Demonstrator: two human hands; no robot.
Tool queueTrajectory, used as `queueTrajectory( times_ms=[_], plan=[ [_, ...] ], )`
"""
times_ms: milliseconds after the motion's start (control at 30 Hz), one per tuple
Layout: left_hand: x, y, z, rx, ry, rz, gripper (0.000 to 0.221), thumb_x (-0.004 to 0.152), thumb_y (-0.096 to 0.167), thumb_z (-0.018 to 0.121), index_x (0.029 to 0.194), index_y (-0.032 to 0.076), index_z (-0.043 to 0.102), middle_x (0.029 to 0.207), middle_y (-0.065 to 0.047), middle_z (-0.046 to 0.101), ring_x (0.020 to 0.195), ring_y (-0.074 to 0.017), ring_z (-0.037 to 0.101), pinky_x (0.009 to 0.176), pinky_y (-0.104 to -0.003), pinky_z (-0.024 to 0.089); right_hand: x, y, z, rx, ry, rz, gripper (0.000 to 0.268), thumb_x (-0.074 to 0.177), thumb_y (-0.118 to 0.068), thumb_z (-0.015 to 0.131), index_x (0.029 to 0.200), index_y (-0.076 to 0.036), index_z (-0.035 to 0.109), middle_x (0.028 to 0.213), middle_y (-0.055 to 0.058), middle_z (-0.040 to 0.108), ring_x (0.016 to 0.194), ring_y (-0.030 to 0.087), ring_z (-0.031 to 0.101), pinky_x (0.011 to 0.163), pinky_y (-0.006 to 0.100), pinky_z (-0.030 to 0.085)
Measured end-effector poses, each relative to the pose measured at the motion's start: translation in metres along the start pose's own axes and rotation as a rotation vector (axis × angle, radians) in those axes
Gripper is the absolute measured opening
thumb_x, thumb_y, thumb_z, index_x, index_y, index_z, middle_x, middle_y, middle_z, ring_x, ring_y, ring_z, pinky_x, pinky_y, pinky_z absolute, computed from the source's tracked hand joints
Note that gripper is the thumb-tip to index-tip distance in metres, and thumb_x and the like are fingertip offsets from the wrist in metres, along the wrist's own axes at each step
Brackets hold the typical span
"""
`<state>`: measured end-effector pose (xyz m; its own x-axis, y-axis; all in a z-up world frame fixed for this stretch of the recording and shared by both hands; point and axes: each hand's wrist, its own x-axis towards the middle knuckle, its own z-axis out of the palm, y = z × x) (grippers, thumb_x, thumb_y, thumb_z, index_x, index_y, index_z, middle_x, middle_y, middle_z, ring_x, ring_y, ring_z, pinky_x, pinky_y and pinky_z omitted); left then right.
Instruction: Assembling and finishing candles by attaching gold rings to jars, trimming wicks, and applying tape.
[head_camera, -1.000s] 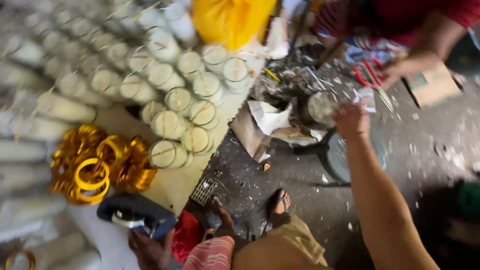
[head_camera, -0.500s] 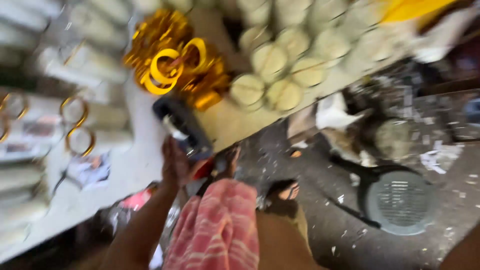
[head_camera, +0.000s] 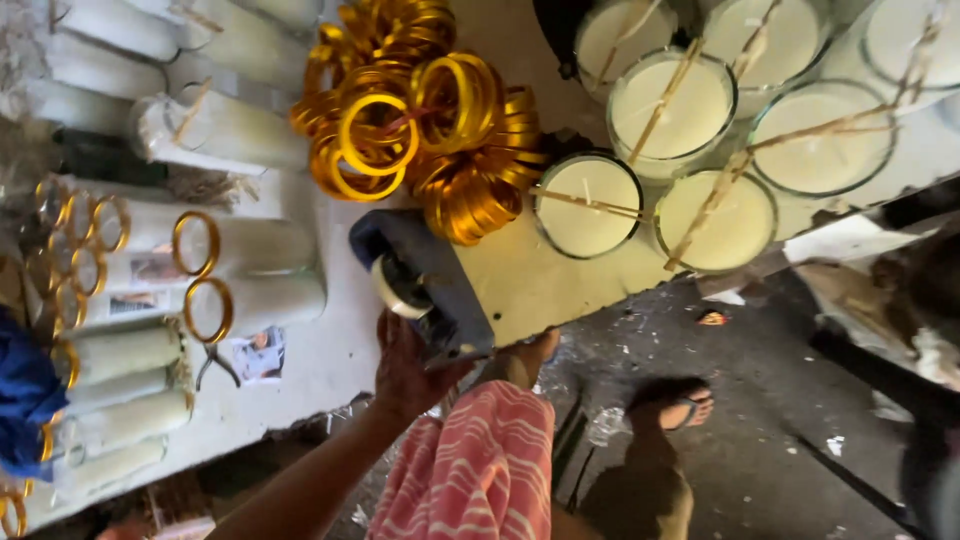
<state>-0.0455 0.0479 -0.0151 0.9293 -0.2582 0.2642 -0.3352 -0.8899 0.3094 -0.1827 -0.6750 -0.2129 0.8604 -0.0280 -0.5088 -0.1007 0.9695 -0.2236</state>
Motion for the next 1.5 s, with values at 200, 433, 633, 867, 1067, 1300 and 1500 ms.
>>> queueTrajectory(
  times_ms=[200,433,633,867,1067,1300,1500],
  plan=[
    [0.001,0.007,-0.003,0.125,0.035,0.06,0.116,0.083,0.062,0.076,0.155,-0.011,0.022,0.155,-0.032,0.038,0.147,-0.0465,0.039,0.126,-0.063,0.025,0.056,0.199,-0.022,-0.355,0.102,-0.133,0.035,0.101,-0.035,0.072,0.131,-0.016,0.07,0.126,0.006,0.074,0.103,0.031,0.073,0.071,0.05,0.063],
    [0.0,0.007,-0.004,0.142,-0.03,0.015,0.11,0.085,0.065,0.068,0.152,-0.012,0.025,0.154,-0.036,0.039,0.149,-0.0525,0.032,0.126,-0.065,0.022,0.136,0.263,0.02,-0.522,0.032,-0.063,0.042,0.092,-0.03,0.069,0.127,-0.005,0.069,0.127,0.003,0.072,0.072,0.01,0.068,0.052,0.019,0.052],
    [0.036,0.039,-0.023,0.079,-0.049,-0.064,0.097,0.084,0.058,0.069,0.144,-0.011,0.04,0.141,-0.03,0.053,0.136,-0.0538,0.045,0.122,-0.06,0.028,0.176,0.256,0.043,-0.428,-0.172,-0.109,0.009,0.091,-0.014,0.069,0.097,-0.019,0.066,0.139,-0.006,0.058,0.074,0.019,0.064,0.079,0.037,0.054],
    [0.035,0.034,-0.018,0.059,-0.206,-0.188,0.117,0.083,0.078,0.055,0.155,-0.008,0.024,0.159,-0.032,0.029,0.153,-0.0478,0.017,0.122,-0.055,0.013,0.139,0.284,0.098,-0.29,-0.221,-0.05,0.047,0.086,-0.016,0.078,0.13,-0.021,0.065,0.108,0.011,0.074,0.082,0.019,0.075,0.066,0.035,0.062],
    [0.02,0.037,-0.021,0.021,-0.019,-0.099,0.11,0.087,0.058,0.074,0.149,-0.017,0.023,0.155,-0.036,0.03,0.145,-0.0525,0.031,0.121,-0.057,0.02,0.078,0.352,0.082,-0.318,-0.179,0.031,0.043,0.093,-0.021,0.071,0.136,-0.018,0.064,0.103,0.006,0.073,0.101,0.023,0.07,0.079,0.048,0.059],
    [0.01,0.027,-0.027,-0.108,0.107,-0.065,0.108,0.089,0.057,0.07,0.153,-0.014,0.019,0.158,-0.037,0.032,0.146,-0.0561,0.032,0.116,-0.071,0.023,0.008,0.41,0.072,-0.348,-0.026,0.058,0.05,0.091,-0.035,0.072,0.138,-0.019,0.065,0.116,0.015,0.073,0.1,0.03,0.07,0.076,0.047,0.057],
    [0.007,0.02,-0.029,-0.077,0.158,-0.142,0.091,0.092,0.039,0.065,0.154,-0.012,0.021,0.159,-0.033,0.034,0.148,-0.0486,0.032,0.116,-0.065,0.026,-0.055,0.424,0.11,-0.311,0.104,-0.006,0.047,0.097,-0.034,0.06,0.14,-0.014,0.06,0.107,0.007,0.072,0.094,0.023,0.069,0.083,0.05,0.057]
  ],
)
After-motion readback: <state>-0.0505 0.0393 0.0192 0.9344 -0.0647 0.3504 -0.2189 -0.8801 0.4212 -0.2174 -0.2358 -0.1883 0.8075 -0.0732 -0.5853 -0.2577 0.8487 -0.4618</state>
